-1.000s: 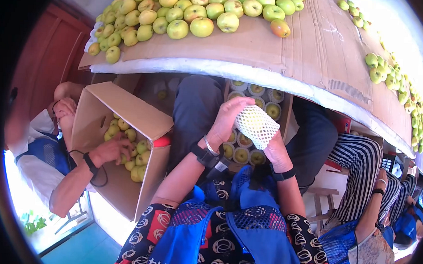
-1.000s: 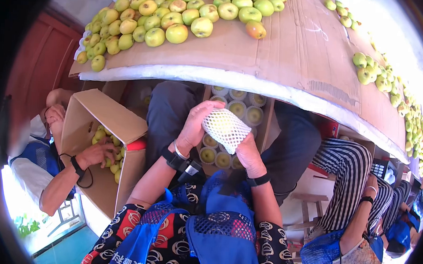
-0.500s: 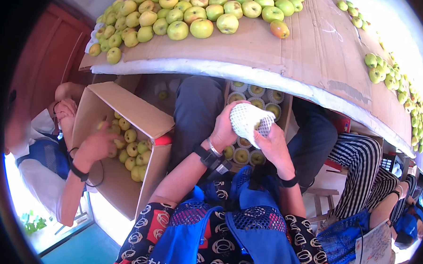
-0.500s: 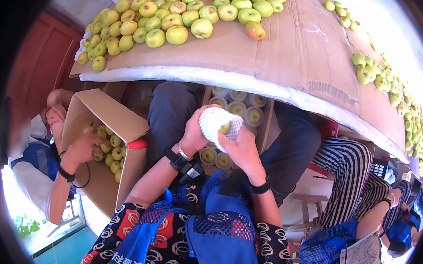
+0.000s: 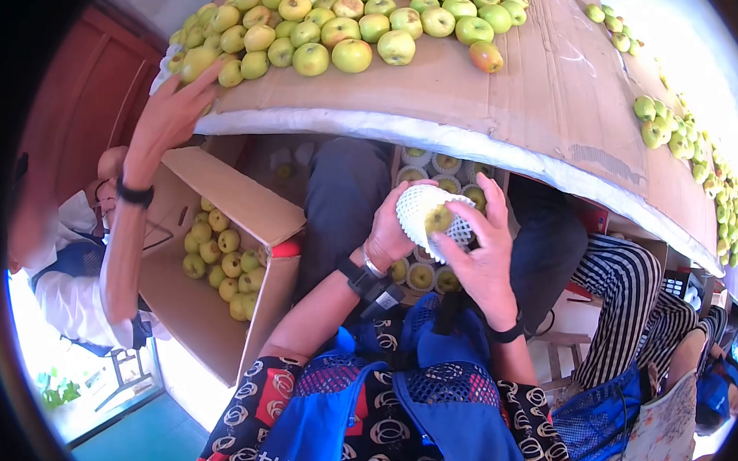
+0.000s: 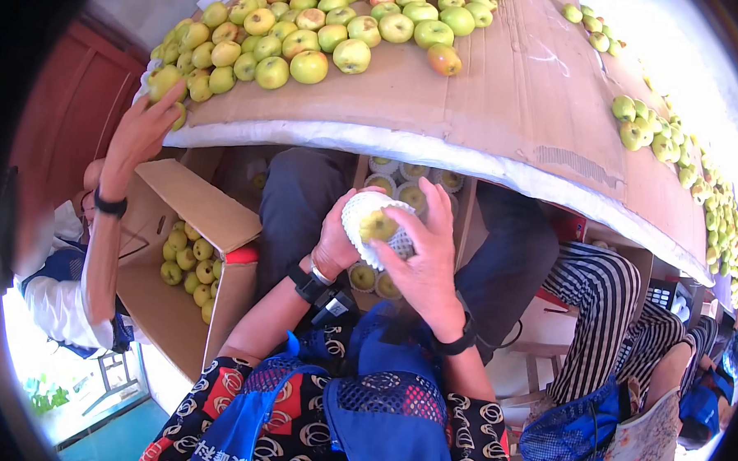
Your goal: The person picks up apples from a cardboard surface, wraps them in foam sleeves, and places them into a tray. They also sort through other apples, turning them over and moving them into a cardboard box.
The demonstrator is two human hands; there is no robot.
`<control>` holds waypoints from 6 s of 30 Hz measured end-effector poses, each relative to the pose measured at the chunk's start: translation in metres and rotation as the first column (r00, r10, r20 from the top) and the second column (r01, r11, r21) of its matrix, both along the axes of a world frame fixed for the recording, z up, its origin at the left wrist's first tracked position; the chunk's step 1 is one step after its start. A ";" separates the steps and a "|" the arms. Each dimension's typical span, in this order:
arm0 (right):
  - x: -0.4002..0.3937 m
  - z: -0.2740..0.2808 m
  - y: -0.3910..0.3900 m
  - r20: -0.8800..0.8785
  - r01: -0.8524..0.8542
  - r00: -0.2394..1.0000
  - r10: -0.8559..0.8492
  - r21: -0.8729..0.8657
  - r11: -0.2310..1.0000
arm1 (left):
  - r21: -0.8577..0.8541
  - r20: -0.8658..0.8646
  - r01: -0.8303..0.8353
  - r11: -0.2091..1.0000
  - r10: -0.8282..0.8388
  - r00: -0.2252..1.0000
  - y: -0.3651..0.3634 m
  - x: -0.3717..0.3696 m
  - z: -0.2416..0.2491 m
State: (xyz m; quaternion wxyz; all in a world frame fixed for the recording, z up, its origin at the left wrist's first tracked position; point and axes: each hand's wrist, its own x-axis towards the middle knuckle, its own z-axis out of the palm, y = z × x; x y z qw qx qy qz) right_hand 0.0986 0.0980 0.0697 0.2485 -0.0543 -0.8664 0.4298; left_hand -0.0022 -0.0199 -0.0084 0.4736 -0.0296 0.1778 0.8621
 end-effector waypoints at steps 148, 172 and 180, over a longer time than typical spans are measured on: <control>0.002 -0.053 -0.001 -0.087 -0.122 0.989 0.118 -0.047 0.991 | -0.147 -0.059 -0.200 0.969 0.193 0.979 0.002 0.000 0.006; -0.020 -0.074 -0.017 0.099 0.186 0.981 -0.164 -0.290 0.939 | -0.131 -0.129 -0.078 0.988 0.061 0.990 0.005 0.008 0.010; -0.020 -0.063 0.007 0.072 0.099 0.991 -0.111 0.150 0.984 | -0.270 -0.150 0.063 0.961 -0.107 0.983 -0.002 0.002 0.016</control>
